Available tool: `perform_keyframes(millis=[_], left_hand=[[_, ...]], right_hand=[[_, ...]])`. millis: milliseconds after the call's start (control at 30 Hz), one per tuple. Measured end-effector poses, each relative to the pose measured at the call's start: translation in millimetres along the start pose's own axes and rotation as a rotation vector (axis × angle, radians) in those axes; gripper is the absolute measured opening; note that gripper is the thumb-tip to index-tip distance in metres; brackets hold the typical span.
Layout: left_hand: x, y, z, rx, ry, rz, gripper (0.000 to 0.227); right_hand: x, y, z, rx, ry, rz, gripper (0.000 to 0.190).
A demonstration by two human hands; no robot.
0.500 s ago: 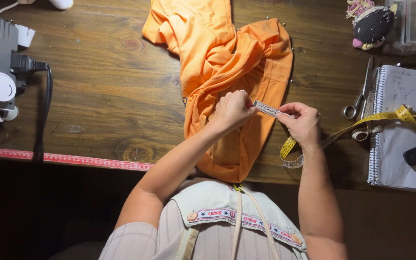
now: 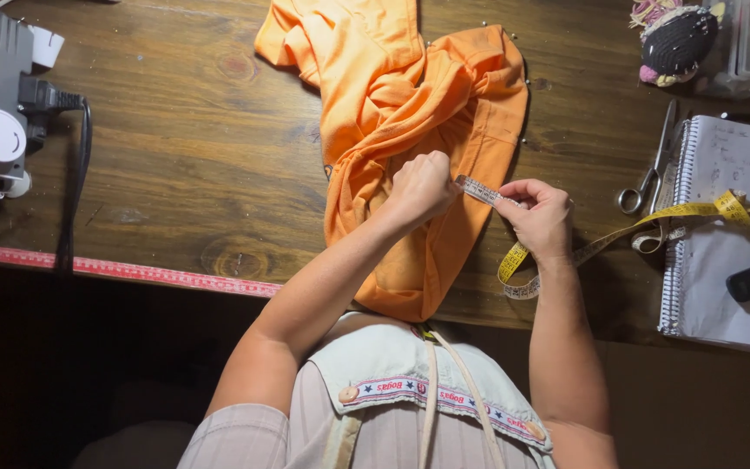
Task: The person measures an orange t-shirt laid out on a wooden table using a yellow measuring tape. They adjust the fabric, place the tape on different sections, and use pins to mark measurements. The person also uses scissors to cut a small piece of the fabric.
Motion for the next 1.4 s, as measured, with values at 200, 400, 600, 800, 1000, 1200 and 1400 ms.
perform_keyframes(millis=[200,400,600,800,1000,1200,1400], left_hand=[[-11,10,0,-0.066,0.035,-0.017,0.015],[-13,13,4,-0.175,0.004,0.028,0.015],[-8,3,-12,-0.521,0.084,-0.025,0.042],[0,-5,-18,-0.830,0.110,0.031,0.039],[3,-1,-23,-0.468,0.077,0.089,0.038],[-1,7,-20,-0.420,0.084,0.103,0.043],[2,5,-27,-0.489,0.095,0.124,0.043]], right_hand=[[-1,2,-4,0.031,0.002,-0.009,0.018],[2,1,-5,0.022,0.029,-0.012,0.017],[4,0,-5,0.059,0.012,-0.028,0.017],[4,0,-3,0.065,0.019,-0.019,0.018],[4,0,4,0.135,0.010,-0.006,0.021],[4,0,-4,0.172,0.009,-0.007,0.019],[10,-4,-4,0.182,-0.008,-0.046,0.021]])
Point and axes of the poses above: each hand's wrist, its own x-axis towards the middle knuckle, its own y-axis out of the back of the hand, z = x × y, the point moved 6 cm from there along x, towards the middle knuckle, and after that the axes turned 3 degrees about -z, right-handed, at the moved point
